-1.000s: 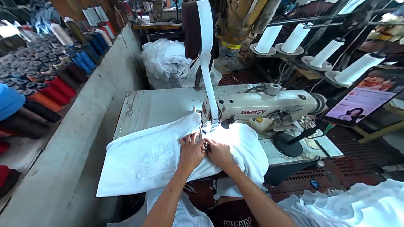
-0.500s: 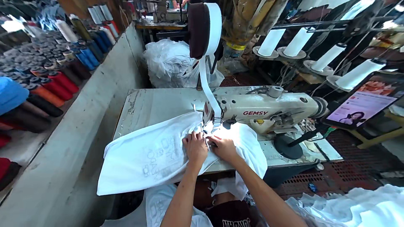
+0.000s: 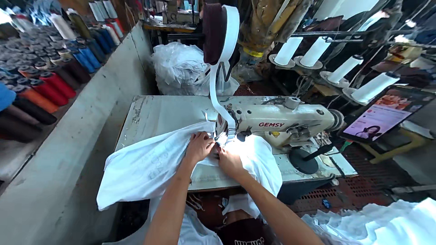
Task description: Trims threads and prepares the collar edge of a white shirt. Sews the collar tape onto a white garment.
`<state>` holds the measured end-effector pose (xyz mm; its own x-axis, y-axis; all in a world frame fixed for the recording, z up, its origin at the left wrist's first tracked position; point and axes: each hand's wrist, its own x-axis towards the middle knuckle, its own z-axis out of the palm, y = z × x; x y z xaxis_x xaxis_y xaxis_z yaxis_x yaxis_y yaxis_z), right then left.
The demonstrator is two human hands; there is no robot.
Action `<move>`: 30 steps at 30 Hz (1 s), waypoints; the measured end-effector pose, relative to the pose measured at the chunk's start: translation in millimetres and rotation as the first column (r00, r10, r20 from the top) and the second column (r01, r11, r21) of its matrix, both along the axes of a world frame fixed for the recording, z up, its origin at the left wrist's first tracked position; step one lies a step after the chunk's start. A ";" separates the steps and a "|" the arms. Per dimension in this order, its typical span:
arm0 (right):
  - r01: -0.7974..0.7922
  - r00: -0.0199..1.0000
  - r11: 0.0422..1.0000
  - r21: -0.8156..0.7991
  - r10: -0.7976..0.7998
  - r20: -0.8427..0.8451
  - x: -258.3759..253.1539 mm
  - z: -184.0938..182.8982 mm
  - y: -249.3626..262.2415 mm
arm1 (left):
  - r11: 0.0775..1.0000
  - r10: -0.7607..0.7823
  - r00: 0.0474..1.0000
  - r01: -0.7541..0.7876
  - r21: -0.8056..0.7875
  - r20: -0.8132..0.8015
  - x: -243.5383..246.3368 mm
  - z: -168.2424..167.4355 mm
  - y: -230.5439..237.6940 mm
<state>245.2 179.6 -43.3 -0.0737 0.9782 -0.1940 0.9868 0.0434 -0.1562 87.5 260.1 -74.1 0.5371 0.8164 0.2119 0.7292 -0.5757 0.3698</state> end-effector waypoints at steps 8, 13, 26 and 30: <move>-0.009 1.000 1.000 0.000 0.009 -0.020 -0.1 1.1 -0.3 | 0.961 0.224 0.874 -0.126 -0.244 0.432 11.2 19.5 -38.9; 0.008 0.999 0.994 0.110 -0.003 -0.049 -3.6 -3.0 -7.3 | 0.992 0.115 0.987 -0.108 -0.064 0.110 6.1 0.6 -18.4; 0.191 0.978 0.974 0.120 -0.178 -0.111 89.0 -0.7 32.4 | 0.978 0.205 0.979 -0.205 -0.048 0.000 12.0 2.4 42.0; 0.065 0.982 0.983 0.172 -0.033 -0.184 91.5 1.2 39.6 | 0.960 0.256 0.966 -0.251 -0.122 0.029 14.7 6.5 56.4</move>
